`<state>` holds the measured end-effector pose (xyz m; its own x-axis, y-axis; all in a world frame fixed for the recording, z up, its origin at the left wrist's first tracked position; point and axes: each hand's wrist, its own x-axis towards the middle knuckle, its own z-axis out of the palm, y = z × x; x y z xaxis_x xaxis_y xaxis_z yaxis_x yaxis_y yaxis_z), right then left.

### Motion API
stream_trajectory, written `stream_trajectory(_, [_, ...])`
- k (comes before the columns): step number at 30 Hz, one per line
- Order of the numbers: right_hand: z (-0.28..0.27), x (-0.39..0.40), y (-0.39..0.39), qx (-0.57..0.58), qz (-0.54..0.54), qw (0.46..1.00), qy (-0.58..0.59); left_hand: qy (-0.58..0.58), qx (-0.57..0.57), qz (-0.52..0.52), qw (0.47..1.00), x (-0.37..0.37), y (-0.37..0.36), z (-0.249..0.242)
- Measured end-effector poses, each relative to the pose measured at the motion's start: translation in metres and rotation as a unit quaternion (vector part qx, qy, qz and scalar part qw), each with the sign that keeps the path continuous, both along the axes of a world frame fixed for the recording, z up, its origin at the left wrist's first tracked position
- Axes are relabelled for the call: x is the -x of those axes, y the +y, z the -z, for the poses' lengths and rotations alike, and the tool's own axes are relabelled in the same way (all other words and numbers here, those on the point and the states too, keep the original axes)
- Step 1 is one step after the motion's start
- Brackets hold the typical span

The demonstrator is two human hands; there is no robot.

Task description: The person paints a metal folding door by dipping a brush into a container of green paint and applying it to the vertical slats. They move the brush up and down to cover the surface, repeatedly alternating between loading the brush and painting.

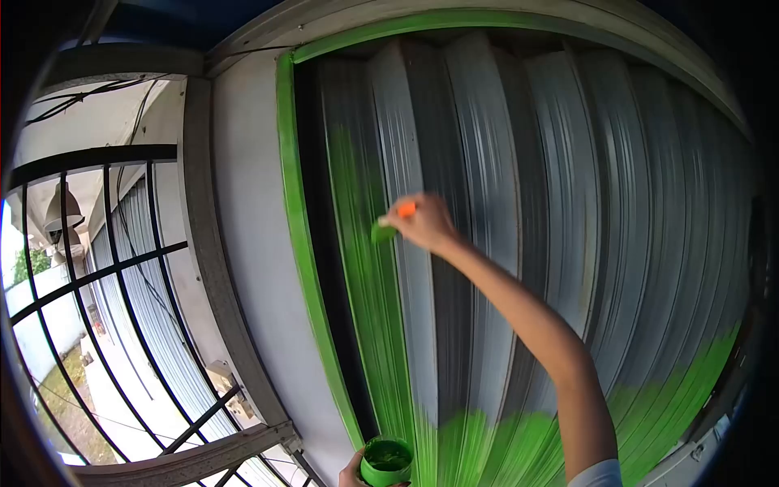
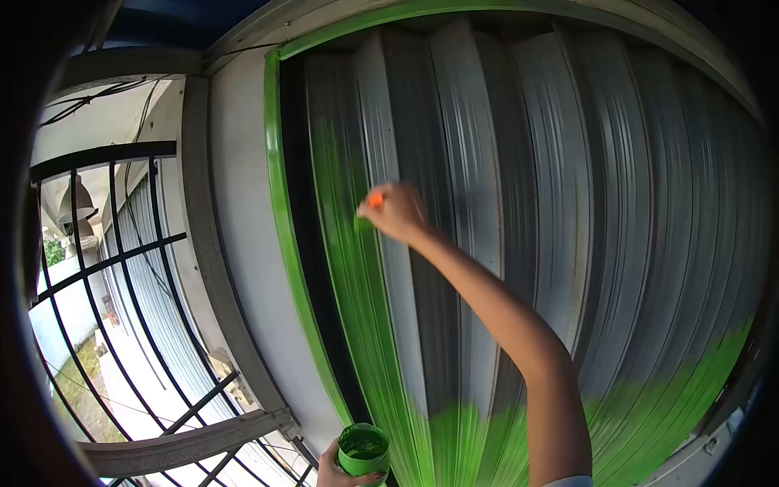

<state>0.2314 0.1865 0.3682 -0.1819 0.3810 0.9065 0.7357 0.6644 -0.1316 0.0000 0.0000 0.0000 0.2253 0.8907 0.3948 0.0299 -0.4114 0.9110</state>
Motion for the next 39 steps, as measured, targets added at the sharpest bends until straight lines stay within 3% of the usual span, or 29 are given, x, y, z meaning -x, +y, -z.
stream_trajectory(2, [-0.018,0.005,0.006,-0.028,0.004,0.999,0.019,-0.013,-0.028,-0.009,0.999,0.006,-0.004,-0.001])
stream_trajectory(5, [-0.052,0.01,0.003,-0.175,-0.039,0.981,0.069,-0.002,-0.022,-0.03,0.999,0.001,-0.008,-0.004])
stream_trajectory(8, [-0.058,0.015,0.005,-0.187,-0.089,0.965,0.16,0.022,-0.029,-0.03,0.999,0.007,-0.01,-0.005])
stream_trajectory(13, [0.023,0.024,0.022,-0.215,-0.057,0.974,0.035,0.018,-0.022,-0.035,0.999,0.007,-0.006,0.006])
stream_trajectory(17, [0.11,0.013,-0.003,-0.089,-0.077,0.992,-0.052,-0.014,-0.032,-0.009,0.999,0.004,-0.002,0.016])
stream_trajectory(20, [0.125,0.005,-0.021,-0.025,-0.054,0.994,-0.092,-0.002,-0.018,-0.013,1.0,0.002,-0.009,0.007])
stream_trajectory(23, [0.107,0.006,-0.009,-0.021,-0.098,0.991,-0.088,0.029,-0.014,-0.02,0.999,0.002,-0.005,0.012])
stream_trajectory(27, [0.016,0.019,0.01,0.01,-0.068,0.998,-0.001,-0.006,0.0,-0.005,1.0,-0.002,-0.007,0.005])
stream_trajectory(30, [-0.043,0.029,0.005,-0.129,-0.032,0.99,0.042,0.005,0.012,-0.005,1.0,0.0,-0.008,0.002])
stream_trajectory(32, [-0.068,0.031,-0.002,-0.207,-0.065,0.972,0.094,0.009,0.003,-0.007,1.0,0.003,-0.009,0.002])
stream_trajectory(34, [-0.079,0.031,0.002,-0.215,-0.089,0.962,0.145,0.017,-0.015,-0.013,1.0,0.004,-0.01,0.002])
stream_trajectory(37, [-0.055,0.035,0.013,-0.256,-0.04,0.963,0.069,-0.013,-0.01,-0.013,1.0,0.004,-0.006,0.012])
stream_trajectory(39, [-0.023,0.036,0.009,-0.179,-0.01,0.983,0.029,-0.008,-0.014,-0.026,1.0,0.002,-0.006,0.013])
